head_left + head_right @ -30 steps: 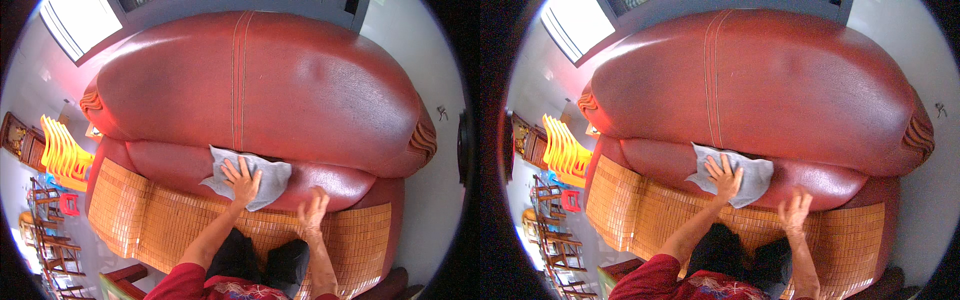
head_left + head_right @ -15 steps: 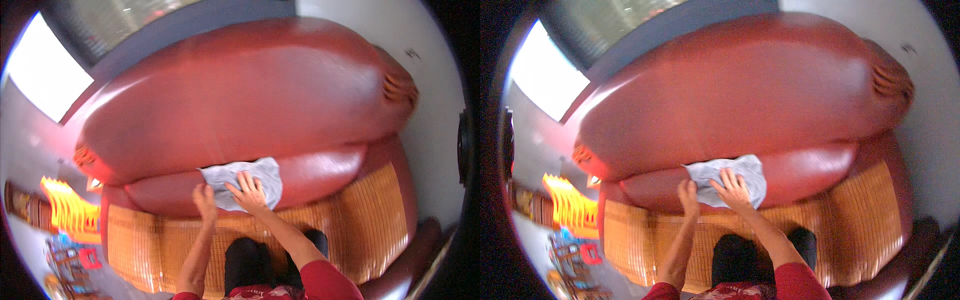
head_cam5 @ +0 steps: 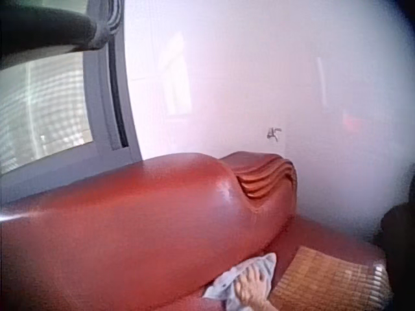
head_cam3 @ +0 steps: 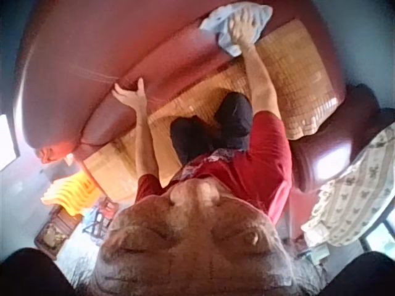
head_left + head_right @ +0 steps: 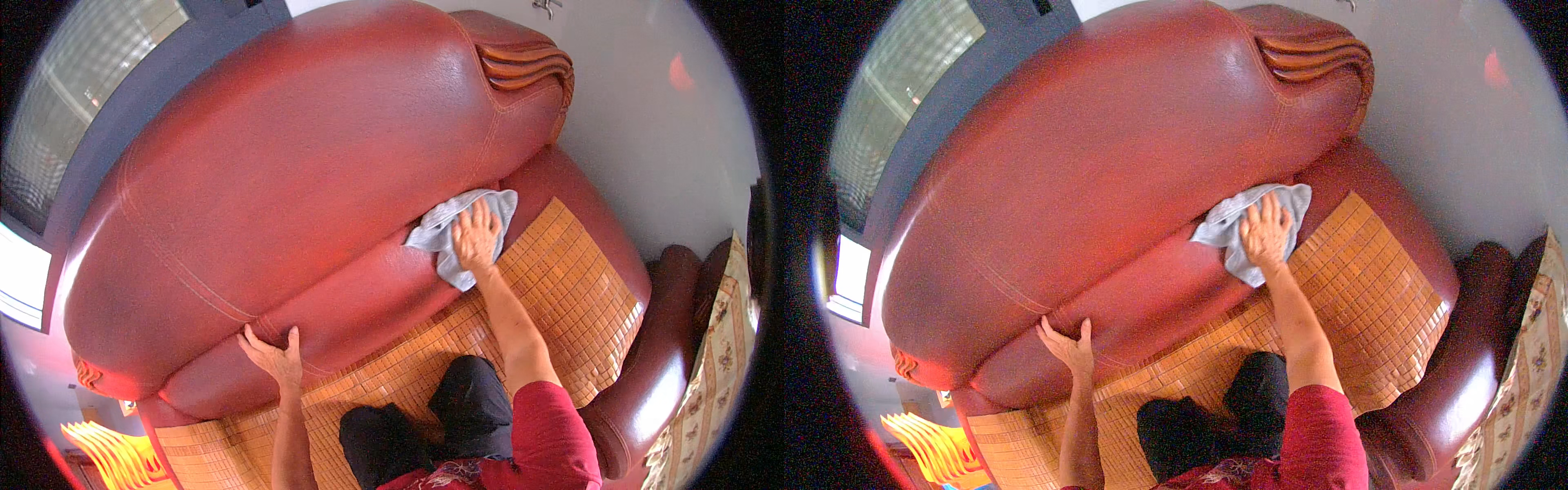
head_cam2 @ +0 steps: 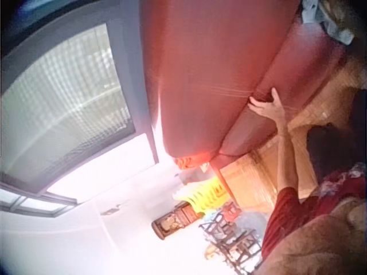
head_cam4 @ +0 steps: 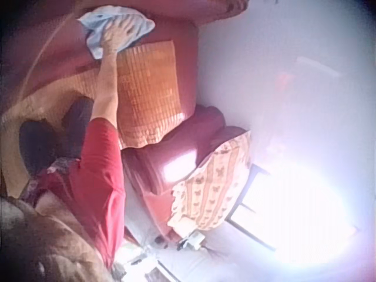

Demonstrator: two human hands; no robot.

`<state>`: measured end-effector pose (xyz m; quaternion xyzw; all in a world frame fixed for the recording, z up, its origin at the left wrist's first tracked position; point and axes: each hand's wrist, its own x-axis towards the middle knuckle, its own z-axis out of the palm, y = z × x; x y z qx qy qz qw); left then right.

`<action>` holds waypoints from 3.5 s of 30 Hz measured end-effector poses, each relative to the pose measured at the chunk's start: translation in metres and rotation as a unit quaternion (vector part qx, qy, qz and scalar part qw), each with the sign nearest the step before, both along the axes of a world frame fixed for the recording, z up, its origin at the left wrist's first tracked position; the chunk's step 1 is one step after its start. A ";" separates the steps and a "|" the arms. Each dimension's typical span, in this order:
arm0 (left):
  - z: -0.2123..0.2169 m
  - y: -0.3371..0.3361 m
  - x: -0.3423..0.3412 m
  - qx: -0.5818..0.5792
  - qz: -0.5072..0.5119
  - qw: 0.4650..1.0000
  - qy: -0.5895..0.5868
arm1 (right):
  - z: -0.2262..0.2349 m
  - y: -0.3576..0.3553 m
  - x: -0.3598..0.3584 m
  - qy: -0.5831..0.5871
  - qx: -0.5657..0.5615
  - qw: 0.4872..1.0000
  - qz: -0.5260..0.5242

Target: The person wipes a wall and a red plastic chair with a grey cloth. They then move to a brown leather sofa, wiping the bamboo mat on the seat and the leather surfaces of the backrest and armrests. The person also wipes the wall behind the sofa.

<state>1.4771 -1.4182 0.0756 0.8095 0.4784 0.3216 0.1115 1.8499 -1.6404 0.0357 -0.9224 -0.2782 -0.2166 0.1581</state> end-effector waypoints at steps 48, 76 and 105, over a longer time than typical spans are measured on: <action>-0.046 0.005 0.008 -0.026 0.083 0.989 0.120 | -0.096 -0.115 -0.091 0.350 0.000 0.937 -0.012; 0.027 -0.105 0.321 0.129 -0.614 0.737 0.253 | 0.024 -0.170 0.199 0.017 -0.083 0.979 -0.183; 0.015 -0.108 0.324 0.211 -0.582 0.677 0.397 | 0.054 -0.430 0.088 0.299 -0.045 0.736 -0.605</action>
